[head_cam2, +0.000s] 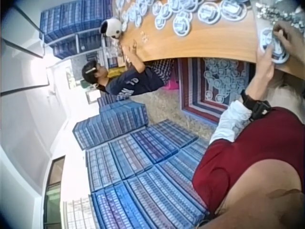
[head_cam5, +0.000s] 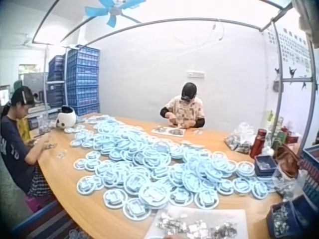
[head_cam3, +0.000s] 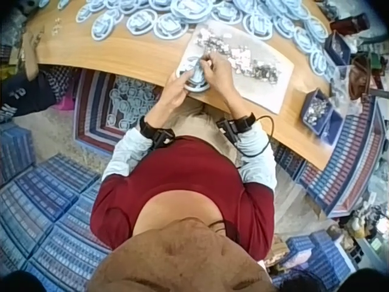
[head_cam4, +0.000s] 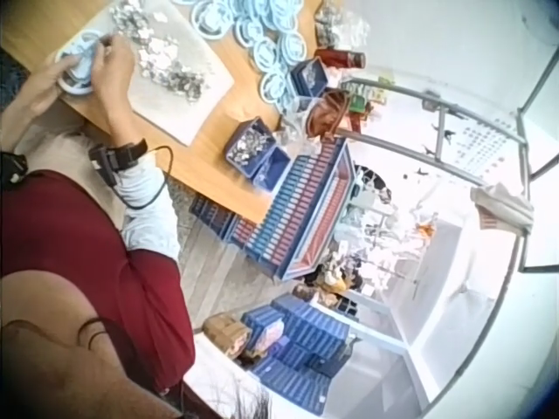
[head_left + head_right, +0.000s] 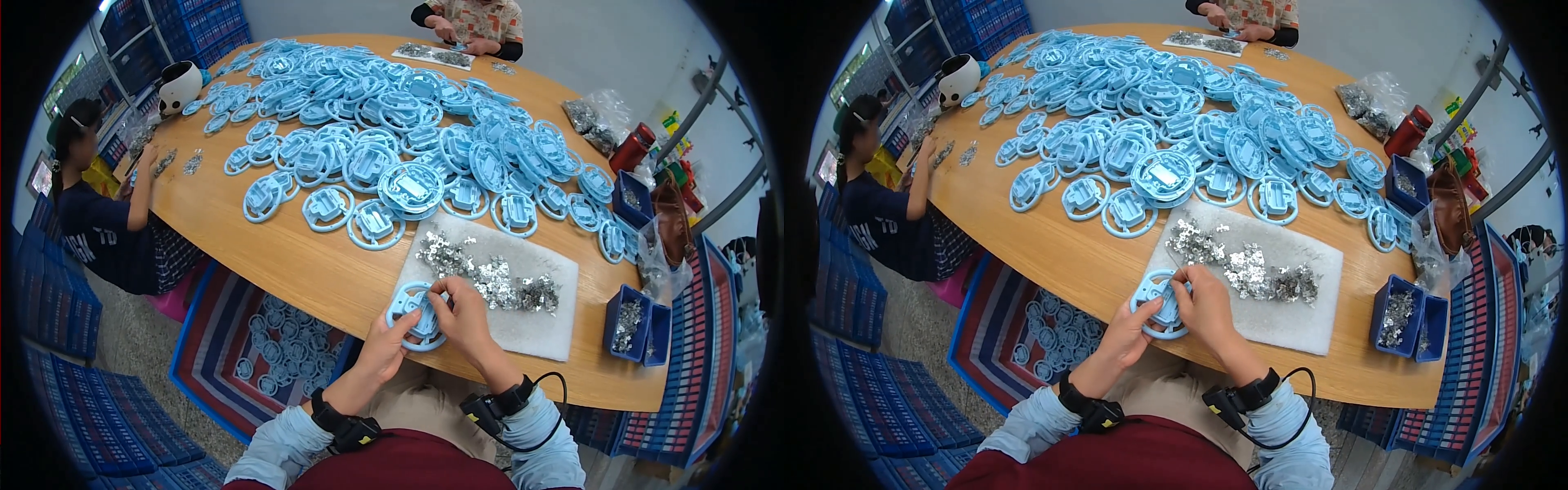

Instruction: Manually assemble small plastic components by inserting metal inserts and fitting parts together.

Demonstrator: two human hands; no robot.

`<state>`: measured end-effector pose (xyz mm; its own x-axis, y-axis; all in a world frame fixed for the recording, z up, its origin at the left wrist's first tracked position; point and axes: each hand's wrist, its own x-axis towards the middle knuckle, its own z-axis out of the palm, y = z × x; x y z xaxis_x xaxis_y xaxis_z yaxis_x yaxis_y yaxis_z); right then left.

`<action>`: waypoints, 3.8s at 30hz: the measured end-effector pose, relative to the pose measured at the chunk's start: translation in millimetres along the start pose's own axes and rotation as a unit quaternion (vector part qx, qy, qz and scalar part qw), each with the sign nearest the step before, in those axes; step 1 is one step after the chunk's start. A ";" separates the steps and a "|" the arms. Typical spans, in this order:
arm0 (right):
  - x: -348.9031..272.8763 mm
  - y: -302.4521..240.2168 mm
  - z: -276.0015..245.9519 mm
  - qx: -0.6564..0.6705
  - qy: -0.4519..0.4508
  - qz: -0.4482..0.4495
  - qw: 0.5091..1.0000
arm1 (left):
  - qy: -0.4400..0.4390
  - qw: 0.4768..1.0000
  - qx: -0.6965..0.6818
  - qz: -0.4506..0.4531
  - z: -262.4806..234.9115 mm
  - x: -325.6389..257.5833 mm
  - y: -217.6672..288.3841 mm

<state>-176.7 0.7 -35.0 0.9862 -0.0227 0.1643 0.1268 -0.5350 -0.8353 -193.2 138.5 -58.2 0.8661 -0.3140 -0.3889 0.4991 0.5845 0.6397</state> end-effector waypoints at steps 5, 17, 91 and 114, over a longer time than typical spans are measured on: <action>-6.1 6.1 8.3 -0.090 0.029 -0.099 0.991 | -0.006 1.000 -0.004 0.004 -2.4 0.6 -2.1; -12.0 6.6 -0.1 -0.141 0.027 -0.181 0.973 | -0.006 0.999 0.036 0.013 -2.5 6.9 1.9; -28.9 -6.7 -38.8 0.318 -0.133 0.134 0.929 | -0.189 0.930 0.302 -0.087 21.7 25.4 53.5; -35.8 52.6 -29.1 0.787 -0.340 0.287 0.428 | -0.266 0.733 0.490 0.389 72.9 40.1 46.5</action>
<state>-208.5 -51.2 -69.5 0.6379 0.7685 -0.0491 -0.7701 0.6365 -0.0427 -133.4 98.5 4.4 0.6562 -0.5714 0.4929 -0.5980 0.0047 0.8015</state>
